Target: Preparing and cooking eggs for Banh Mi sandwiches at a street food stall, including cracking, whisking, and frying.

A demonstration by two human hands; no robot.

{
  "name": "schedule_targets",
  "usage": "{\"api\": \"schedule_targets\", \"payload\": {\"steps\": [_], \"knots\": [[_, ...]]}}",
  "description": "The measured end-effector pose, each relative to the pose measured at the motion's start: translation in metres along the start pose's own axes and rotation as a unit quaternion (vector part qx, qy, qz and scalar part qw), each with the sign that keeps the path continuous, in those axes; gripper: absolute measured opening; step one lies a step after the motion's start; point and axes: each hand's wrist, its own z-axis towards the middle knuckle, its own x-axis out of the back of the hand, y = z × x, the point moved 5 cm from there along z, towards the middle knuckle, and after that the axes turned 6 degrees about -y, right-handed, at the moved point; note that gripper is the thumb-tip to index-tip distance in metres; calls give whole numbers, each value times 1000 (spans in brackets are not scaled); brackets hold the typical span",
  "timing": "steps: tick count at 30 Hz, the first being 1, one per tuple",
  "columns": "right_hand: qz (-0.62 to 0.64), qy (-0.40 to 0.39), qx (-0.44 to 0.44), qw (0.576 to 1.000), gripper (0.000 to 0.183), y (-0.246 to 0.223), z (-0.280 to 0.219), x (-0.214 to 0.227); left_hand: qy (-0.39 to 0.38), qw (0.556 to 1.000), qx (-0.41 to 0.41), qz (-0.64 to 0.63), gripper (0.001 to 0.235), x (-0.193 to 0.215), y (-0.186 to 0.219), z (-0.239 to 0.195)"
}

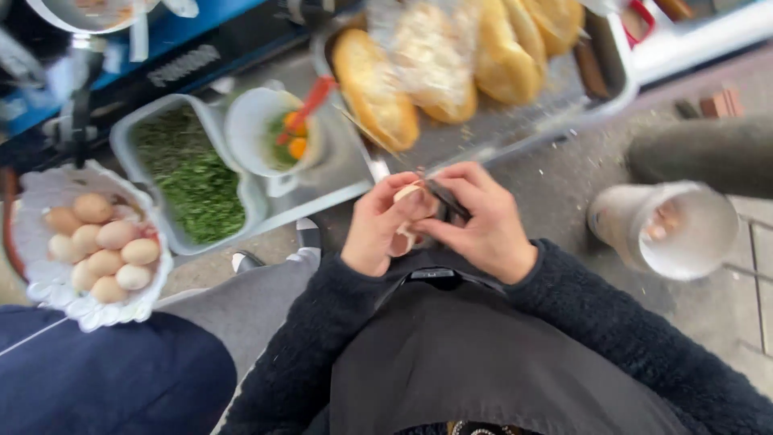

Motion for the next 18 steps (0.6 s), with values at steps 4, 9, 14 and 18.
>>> {"api": "schedule_targets", "payload": {"steps": [4,9,14,18], "knots": [[-45,75,-73,993,29,43,-86,89,-37,986,164,6,36,-76,-148,43],[-63,110,-90,988,19,18,-127,136,-162,944,254,138,72,-257,-230,50],[-18,83,-68,994,16,28,-144,130,-298,844,210,394,105,-280,-285,68],[68,57,-63,994,13,63,-141,117,-309,927,90,193,31,-165,-204,48]]}}
